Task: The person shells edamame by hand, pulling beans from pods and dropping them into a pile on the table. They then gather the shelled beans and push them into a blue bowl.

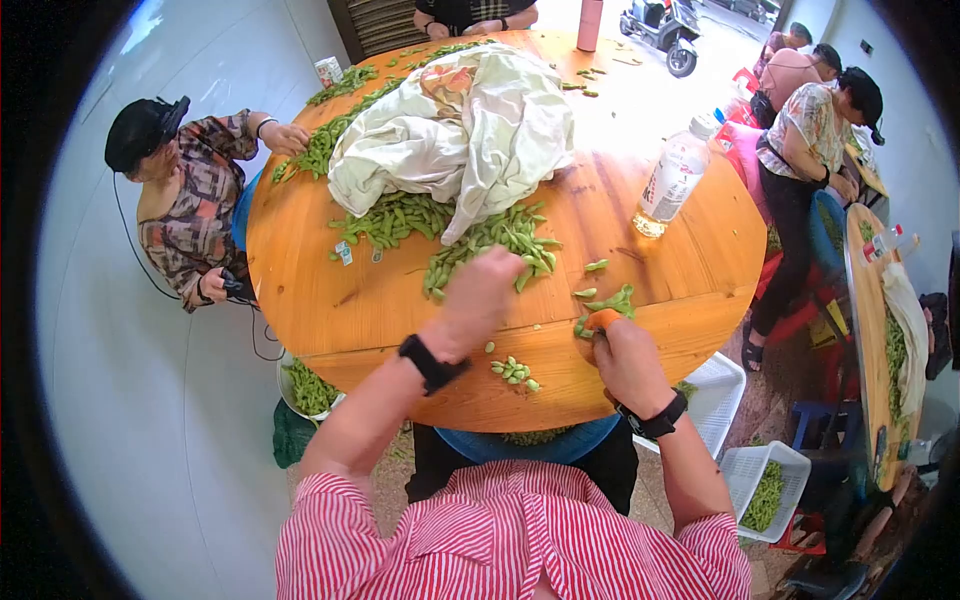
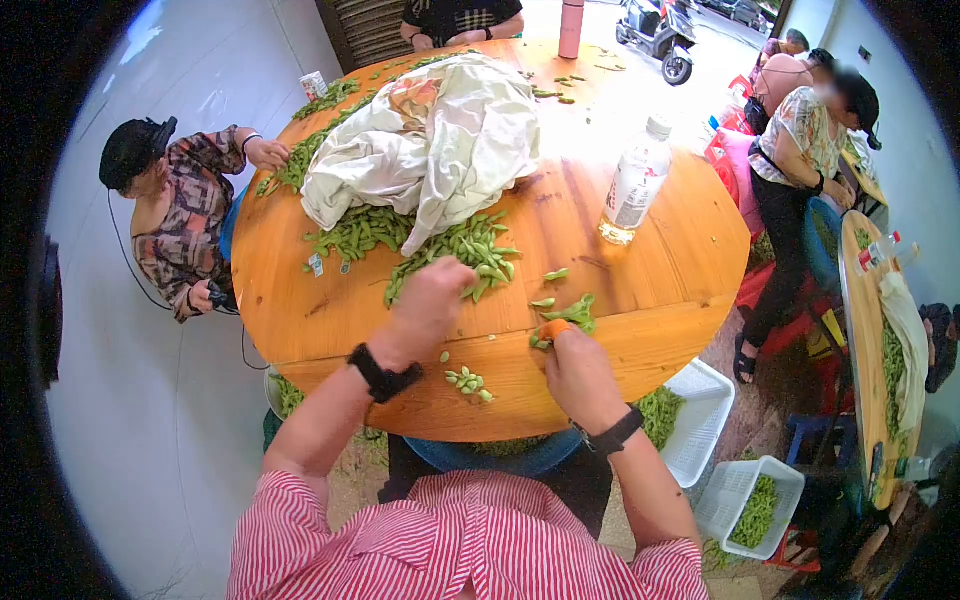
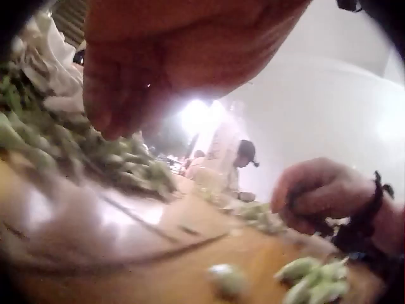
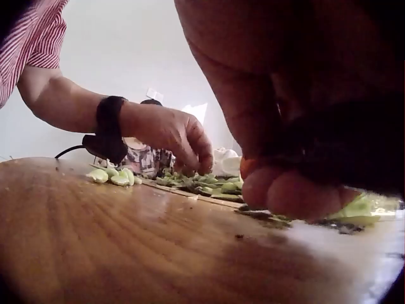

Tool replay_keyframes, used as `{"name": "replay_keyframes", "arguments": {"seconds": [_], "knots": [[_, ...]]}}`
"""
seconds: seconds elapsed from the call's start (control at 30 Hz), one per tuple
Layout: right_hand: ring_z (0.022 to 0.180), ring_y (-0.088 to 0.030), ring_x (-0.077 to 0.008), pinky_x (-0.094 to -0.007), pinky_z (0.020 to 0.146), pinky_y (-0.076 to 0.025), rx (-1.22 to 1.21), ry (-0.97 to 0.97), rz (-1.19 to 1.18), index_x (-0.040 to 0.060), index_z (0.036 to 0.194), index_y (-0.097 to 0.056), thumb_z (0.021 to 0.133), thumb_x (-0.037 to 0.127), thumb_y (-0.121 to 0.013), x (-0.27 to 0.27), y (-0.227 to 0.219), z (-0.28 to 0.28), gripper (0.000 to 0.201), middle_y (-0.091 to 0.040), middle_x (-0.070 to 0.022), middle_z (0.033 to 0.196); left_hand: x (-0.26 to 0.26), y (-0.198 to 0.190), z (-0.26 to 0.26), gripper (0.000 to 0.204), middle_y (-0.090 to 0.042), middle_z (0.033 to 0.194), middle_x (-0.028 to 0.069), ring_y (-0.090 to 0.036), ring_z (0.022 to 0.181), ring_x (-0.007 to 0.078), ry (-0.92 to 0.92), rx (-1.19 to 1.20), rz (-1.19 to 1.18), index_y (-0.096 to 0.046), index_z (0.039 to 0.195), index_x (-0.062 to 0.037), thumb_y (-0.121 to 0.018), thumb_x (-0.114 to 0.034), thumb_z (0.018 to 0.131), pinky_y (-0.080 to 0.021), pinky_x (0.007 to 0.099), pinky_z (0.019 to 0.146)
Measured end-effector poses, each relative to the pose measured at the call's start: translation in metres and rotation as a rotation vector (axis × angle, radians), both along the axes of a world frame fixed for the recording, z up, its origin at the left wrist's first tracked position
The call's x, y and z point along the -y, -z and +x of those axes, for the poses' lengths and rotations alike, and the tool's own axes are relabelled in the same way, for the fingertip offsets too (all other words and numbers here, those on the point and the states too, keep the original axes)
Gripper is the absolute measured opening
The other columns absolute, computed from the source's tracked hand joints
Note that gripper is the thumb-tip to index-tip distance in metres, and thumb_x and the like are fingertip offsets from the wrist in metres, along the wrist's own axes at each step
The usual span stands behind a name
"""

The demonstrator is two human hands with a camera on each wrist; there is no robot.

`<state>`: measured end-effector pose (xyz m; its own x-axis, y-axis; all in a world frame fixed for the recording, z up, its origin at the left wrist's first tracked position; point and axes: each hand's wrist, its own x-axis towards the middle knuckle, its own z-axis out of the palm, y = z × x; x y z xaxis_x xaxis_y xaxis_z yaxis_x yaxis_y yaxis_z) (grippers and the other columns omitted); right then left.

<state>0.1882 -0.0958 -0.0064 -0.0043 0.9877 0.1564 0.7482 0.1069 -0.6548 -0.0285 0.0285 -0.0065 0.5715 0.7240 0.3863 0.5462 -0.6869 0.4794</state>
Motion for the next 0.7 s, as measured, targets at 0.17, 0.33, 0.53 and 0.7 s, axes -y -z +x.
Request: {"name": "replay_keyframes", "arguments": {"seconds": [0.17, 0.33, 0.53, 0.7], "knots": [[0.082, -0.063, -0.0409, -0.0483, 0.069, -0.051, 0.068, -0.152, 0.035, 0.0007, 0.099, -0.06, 0.085, 0.004, -0.057, -0.006, 0.008, -0.012, 0.014, -0.062, -0.0201, 0.085, -0.026, 0.012, -0.056, 0.017, -0.061, 0.098, 0.0155, -0.06, 0.093, 0.0366, -0.201, -0.212, 0.118, -0.065, 0.098, -0.0038, -0.056, 0.001, 0.084, -0.049, 0.0466, 0.08], [0.08, -0.063, -0.041, -0.0479, 0.069, -0.051, 0.081, -0.184, 0.032, -0.0005, 0.101, -0.06, 0.085, 0.004, -0.058, -0.014, 0.007, -0.029, 0.017, -0.063, -0.0214, 0.085, -0.022, 0.007, -0.062, 0.009, -0.061, 0.098, 0.0152, -0.059, 0.092, 0.0352, -0.189, -0.258, 0.042, -0.061, 0.091, -0.0038, -0.061, -0.005, 0.083, -0.049, 0.0457, 0.082], [0.079, -0.063, -0.0416, -0.0474, 0.069, -0.05, 0.081, -0.158, 0.001, -0.0021, 0.105, -0.061, 0.085, 0.003, -0.057, -0.016, 0.005, -0.031, 0.021, -0.062, -0.0238, 0.079, -0.009, -0.01, -0.062, 0.01, -0.065, 0.086, 0.0173, -0.063, 0.081, 0.0362, -0.305, -0.037, -0.085, -0.06, 0.092, -0.0004, -0.062, -0.006, 0.084, -0.049, 0.0452, 0.072], [0.076, -0.063, -0.0404, -0.0457, 0.064, -0.049, 0.001, -0.2, 0.054, -0.0019, 0.1, -0.062, 0.087, 0.006, -0.06, -0.018, -0.004, -0.04, 0.016, -0.061, -0.0241, 0.076, 0.02, -0.009, -0.053, 0.013, -0.064, 0.077, 0.0121, -0.06, 0.065, 0.0189, -0.299, 0.281, -0.293, -0.061, 0.098, 0.0016, -0.062, -0.006, 0.087, -0.047, 0.0311, 0.062]]}}
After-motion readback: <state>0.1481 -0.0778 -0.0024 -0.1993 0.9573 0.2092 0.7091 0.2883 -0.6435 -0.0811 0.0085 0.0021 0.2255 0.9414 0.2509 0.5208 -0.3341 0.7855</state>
